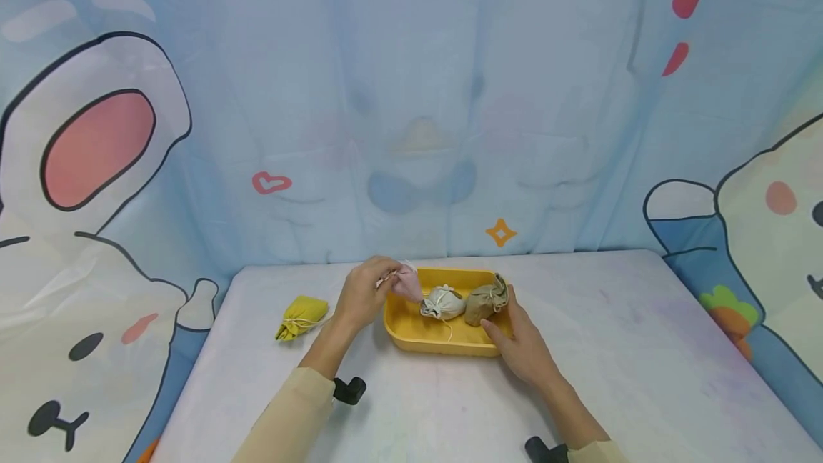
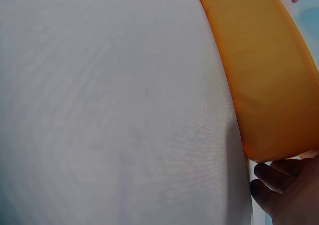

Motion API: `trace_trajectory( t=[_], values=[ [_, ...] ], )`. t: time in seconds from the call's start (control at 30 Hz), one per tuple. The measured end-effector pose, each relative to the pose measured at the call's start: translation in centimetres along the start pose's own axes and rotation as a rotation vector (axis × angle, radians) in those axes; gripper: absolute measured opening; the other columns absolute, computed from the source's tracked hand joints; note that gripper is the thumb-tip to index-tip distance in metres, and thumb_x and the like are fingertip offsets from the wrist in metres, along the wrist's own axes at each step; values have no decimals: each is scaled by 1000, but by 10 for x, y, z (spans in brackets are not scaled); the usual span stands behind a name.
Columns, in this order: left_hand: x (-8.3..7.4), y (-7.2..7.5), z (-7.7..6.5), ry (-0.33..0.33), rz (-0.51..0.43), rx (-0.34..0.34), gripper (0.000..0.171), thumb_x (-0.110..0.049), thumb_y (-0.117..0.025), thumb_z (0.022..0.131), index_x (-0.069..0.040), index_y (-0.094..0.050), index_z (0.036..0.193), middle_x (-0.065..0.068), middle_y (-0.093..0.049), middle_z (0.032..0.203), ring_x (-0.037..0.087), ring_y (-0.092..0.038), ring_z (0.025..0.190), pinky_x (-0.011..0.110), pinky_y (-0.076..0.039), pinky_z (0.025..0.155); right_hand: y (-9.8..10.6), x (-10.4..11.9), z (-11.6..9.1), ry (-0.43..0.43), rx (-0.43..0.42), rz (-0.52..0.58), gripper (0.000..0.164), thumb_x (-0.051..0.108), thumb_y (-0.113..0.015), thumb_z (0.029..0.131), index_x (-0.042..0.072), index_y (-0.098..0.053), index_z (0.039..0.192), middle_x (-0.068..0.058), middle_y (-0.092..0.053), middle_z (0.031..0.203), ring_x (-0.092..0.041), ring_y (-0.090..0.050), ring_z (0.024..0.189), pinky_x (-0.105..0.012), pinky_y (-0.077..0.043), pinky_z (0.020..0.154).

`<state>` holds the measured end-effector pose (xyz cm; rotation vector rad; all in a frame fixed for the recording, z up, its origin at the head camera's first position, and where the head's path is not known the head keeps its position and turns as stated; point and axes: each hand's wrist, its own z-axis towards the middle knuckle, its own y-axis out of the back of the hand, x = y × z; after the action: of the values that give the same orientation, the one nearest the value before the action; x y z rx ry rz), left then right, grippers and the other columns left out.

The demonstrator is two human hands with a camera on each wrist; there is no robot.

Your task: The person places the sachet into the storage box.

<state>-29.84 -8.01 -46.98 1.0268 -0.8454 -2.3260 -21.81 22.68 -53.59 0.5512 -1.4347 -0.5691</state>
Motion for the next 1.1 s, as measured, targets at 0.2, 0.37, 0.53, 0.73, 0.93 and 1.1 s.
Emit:
trace_trajectory(
  t=[0.2,0.37,0.53,0.73,0.93,1.1],
  values=[
    [1,-1,6,-17,12,69,18,-4,-70,98,-9,-77,114,5,-76,114,22,-72,103,37,-61,88,1,0,0,-6,-2,-5,93,51,-50,107,11,9,166,-27,-15,171,-48,-17,158,-65,-17,126],
    [4,-8,6,29,34,146,20,-4,-69,99,-10,-78,115,3,-76,117,23,-71,110,38,-59,97,0,0,-1,-8,2,3,93,51,-51,107,10,8,166,-26,-15,172,-47,-17,158,-65,-17,126],
    [5,-13,6,50,27,163,20,-3,-69,99,-10,-77,116,4,-76,119,23,-71,112,39,-59,99,-1,-1,0,-3,-3,-8,94,51,-51,107,7,6,166,-27,-16,171,-48,-18,157,-65,-18,126],
    [6,-20,5,51,30,185,18,-1,-70,97,-9,-79,111,4,-77,118,24,-72,111,38,-60,97,-1,-1,1,-10,-1,-15,94,52,-50,107,8,6,167,-27,-16,171,-48,-18,157,-65,-18,126],
    [6,-28,5,71,67,181,20,0,-70,97,-11,-80,111,4,-77,118,23,-72,113,37,-59,99,-2,-1,1,-13,2,-9,94,53,-51,107,8,6,167,-26,-16,172,-47,-17,158,-65,-18,127],
    [5,-30,7,74,86,182,22,-2,-71,96,-11,-79,115,4,-77,118,23,-72,112,38,-59,98,-1,-1,1,-15,1,-11,94,52,-51,107,7,5,167,-25,-15,172,-47,-17,158,-64,-18,127]
  ],
)
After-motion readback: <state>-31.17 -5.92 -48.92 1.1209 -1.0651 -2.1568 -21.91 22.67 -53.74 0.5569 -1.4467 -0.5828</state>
